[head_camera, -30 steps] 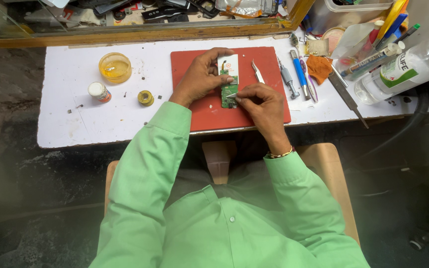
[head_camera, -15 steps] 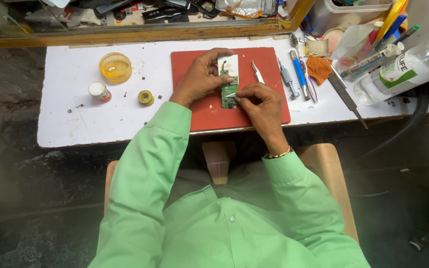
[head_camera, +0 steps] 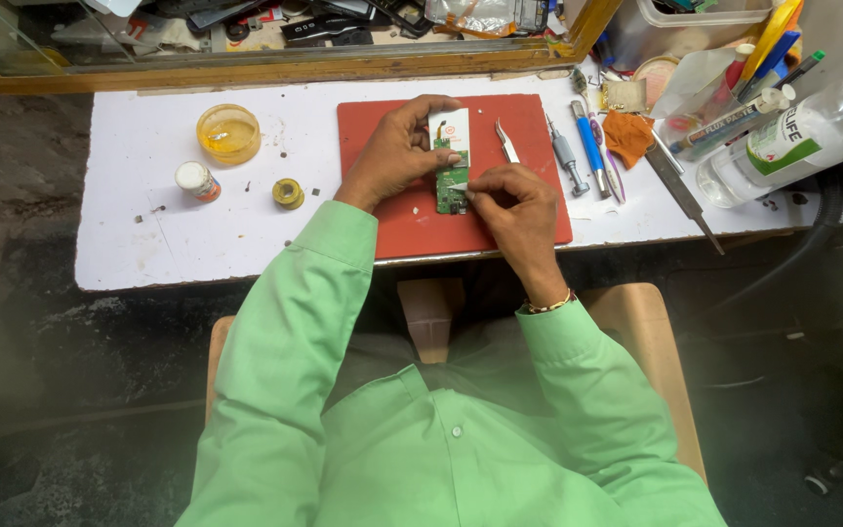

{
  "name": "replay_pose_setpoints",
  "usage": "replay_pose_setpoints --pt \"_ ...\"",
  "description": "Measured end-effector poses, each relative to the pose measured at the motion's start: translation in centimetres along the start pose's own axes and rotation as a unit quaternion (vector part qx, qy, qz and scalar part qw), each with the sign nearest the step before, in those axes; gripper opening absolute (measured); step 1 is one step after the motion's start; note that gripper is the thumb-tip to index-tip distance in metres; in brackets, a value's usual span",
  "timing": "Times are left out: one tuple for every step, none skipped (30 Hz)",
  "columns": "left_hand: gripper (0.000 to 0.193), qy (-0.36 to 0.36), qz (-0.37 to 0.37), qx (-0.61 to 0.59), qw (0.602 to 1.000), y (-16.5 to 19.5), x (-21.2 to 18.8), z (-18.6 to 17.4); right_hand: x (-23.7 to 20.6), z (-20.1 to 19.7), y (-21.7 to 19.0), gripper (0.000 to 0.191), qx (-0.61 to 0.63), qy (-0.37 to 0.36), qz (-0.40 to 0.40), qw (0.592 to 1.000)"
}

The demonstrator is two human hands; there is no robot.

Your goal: The person uses a soldering iron and tweezers to work on a small green circuit board. They apply flux, heat components, and adjust parts on the board while seated at a workbench.

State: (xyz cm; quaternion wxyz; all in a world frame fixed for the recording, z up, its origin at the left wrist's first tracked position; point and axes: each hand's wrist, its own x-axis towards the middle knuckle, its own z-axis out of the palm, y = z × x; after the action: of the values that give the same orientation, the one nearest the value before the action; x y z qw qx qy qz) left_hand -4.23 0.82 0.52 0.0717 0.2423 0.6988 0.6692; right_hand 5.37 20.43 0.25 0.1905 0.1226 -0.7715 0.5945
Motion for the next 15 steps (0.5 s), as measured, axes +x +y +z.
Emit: replay_pose_setpoints --pt "0.055 -0.001 0.002 0.000 1.000 0.00 -0.01 0.02 -0.02 -0.03 -0.02 0.009 0.000 0.003 0.001 1.000" --pt "0.056 0.004 -0.004 0.008 1.000 0.02 -0.02 0.06 -0.03 -0.06 -0.05 0.009 -0.003 -0.001 0.003 1.000" --pt "0.056 0.009 -0.010 0.016 1.000 0.04 -0.05 0.07 -0.04 -0.06 -0.07 0.009 -0.006 -0.005 0.004 1.000" --pt "0.056 0.014 -0.016 0.024 0.999 0.09 -0.06 0.08 -0.03 -0.06 -0.10 0.009 -0.008 -0.008 0.005 1.000" --pt "0.057 0.021 0.000 0.069 0.997 0.12 -0.09 0.09 -0.04 -0.05 -0.10 0.010 -0.013 -0.007 0.015 1.000" --pt "0.057 0.029 0.018 0.114 0.993 0.19 -0.11 0.08 -0.01 -0.03 -0.11 0.010 -0.017 -0.006 0.024 1.000" --pt "0.057 0.037 0.035 0.158 0.986 0.25 -0.14 0.05 0.00 -0.01 -0.10 0.010 -0.022 -0.005 0.033 0.999" --pt "0.058 0.043 0.012 0.181 0.982 0.32 -0.14 0.02 0.05 0.03 -0.09 0.009 -0.017 -0.004 0.028 0.999" --pt "0.059 0.049 -0.011 0.204 0.978 0.38 -0.15 -0.01 0.08 0.07 -0.06 0.009 -0.013 -0.004 0.023 1.000" --pt "0.061 0.054 -0.034 0.226 0.972 0.42 -0.17 -0.01 0.09 0.09 -0.04 0.008 -0.010 -0.002 0.018 1.000" --pt "0.060 0.052 0.002 0.239 0.970 0.45 -0.19 0.01 0.08 0.09 0.00 0.010 -0.031 -0.004 0.009 0.999" --pt "0.059 0.050 0.039 0.252 0.966 0.48 -0.22 -0.01 0.08 0.08 0.04 0.011 -0.053 -0.006 -0.001 0.999" --pt "0.058 0.049 0.075 0.266 0.960 0.50 -0.26 -0.03 0.08 0.09 0.08 0.012 -0.074 -0.009 -0.011 0.997" --pt "0.059 0.049 0.056 0.282 0.956 0.49 -0.27 0.03 0.06 0.07 0.14 0.011 -0.072 -0.009 -0.011 0.997" --pt "0.060 0.049 0.038 0.299 0.952 0.50 -0.27 0.09 0.07 0.04 0.19 0.011 -0.069 -0.010 -0.013 0.998"
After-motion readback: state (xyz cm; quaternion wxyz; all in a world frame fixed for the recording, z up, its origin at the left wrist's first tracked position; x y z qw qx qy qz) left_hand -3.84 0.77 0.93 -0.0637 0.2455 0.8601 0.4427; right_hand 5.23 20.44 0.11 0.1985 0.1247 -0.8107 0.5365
